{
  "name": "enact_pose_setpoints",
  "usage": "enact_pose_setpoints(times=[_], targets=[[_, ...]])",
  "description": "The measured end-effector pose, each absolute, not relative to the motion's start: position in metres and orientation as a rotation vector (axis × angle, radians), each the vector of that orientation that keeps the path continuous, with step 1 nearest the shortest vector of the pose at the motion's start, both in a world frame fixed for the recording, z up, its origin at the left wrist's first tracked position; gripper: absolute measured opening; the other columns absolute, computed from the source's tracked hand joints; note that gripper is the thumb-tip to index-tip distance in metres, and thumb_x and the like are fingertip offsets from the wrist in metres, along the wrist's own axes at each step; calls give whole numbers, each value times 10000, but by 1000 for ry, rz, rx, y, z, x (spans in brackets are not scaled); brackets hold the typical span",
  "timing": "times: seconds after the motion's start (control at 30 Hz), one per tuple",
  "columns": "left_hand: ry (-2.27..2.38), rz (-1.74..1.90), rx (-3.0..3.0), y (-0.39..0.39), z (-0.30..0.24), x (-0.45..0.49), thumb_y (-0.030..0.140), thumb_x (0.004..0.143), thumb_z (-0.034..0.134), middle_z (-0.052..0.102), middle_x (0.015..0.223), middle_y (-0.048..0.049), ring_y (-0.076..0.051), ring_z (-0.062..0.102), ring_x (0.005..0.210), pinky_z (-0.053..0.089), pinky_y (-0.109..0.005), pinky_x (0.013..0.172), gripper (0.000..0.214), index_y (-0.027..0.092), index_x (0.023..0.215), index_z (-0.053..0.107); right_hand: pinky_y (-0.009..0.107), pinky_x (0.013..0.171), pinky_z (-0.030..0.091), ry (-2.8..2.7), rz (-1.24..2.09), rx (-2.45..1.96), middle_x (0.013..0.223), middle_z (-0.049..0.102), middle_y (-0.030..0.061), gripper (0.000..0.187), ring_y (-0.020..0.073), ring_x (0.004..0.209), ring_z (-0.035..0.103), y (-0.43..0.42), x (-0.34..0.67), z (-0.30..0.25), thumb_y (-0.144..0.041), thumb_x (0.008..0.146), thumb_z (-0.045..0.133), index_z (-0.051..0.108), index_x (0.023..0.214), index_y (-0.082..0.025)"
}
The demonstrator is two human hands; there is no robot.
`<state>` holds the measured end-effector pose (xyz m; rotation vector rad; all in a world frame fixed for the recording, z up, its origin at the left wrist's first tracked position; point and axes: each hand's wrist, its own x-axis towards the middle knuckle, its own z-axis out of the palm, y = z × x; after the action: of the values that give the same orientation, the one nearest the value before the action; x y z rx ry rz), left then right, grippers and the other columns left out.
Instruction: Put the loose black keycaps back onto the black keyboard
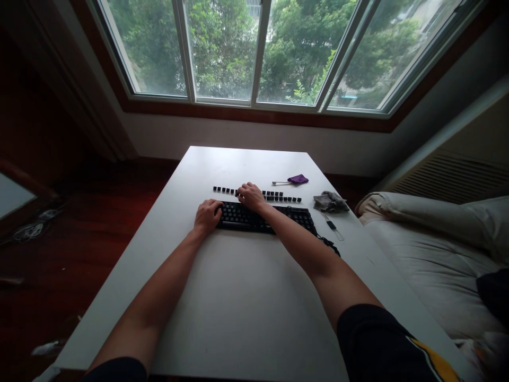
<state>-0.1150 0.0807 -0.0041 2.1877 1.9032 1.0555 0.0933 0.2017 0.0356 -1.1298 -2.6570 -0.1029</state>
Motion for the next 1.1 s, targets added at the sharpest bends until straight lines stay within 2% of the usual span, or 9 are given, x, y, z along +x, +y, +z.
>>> enact_pose_setpoints(times=[0.17,0.33,0.6,0.73,0.87,1.1], targets=[[1910,1057,2170,83,-6,-116,246,902,549,683,1148,-85,-300,576,1121,441,-475,1028,268,255,1120,705,302,890,427,-2741,109,-954,1081,708,77,214,221,1051,599,181,111,31,-298,928,620,711,1094,-199],[1895,1068,2171,85,-8,-118,246,905,541,689,1156,-81,-296,581,1109,449,-472,1012,257,248,1105,704,267,792,434,-2740,199,-1053,1062,728,53,216,193,945,659,169,113,32,-302,921,611,706,1094,-213],[1878,1119,2100,88,-11,-123,239,886,548,711,1140,-66,-291,602,1115,454,-477,1036,250,253,1062,724,282,775,445,-2810,184,-1121,1066,757,50,225,224,968,683,174,99,41,-334,924,612,741,1084,-243],[1774,1206,1946,93,-14,-134,212,870,517,727,1126,-39,-255,632,1103,483,-422,1044,262,254,998,742,279,792,453,-2864,243,-1124,1060,765,44,222,220,978,682,180,95,43,-335,919,626,758,1081,-259],[1695,1276,1811,96,-16,-140,203,849,501,738,1116,-20,-231,656,1090,503,-380,1039,280,250,969,749,286,751,459,-2882,154,-1158,1055,762,63,208,236,954,685,179,89,46,-328,900,637,757,1053,-256],[1693,1303,1768,100,-18,-140,220,828,516,749,1080,-21,-238,664,1075,507,-396,1039,262,247,934,755,300,753,466,-2886,107,-1161,1073,756,86,206,255,960,687,176,88,47,-303,883,649,754,1051,-246]])
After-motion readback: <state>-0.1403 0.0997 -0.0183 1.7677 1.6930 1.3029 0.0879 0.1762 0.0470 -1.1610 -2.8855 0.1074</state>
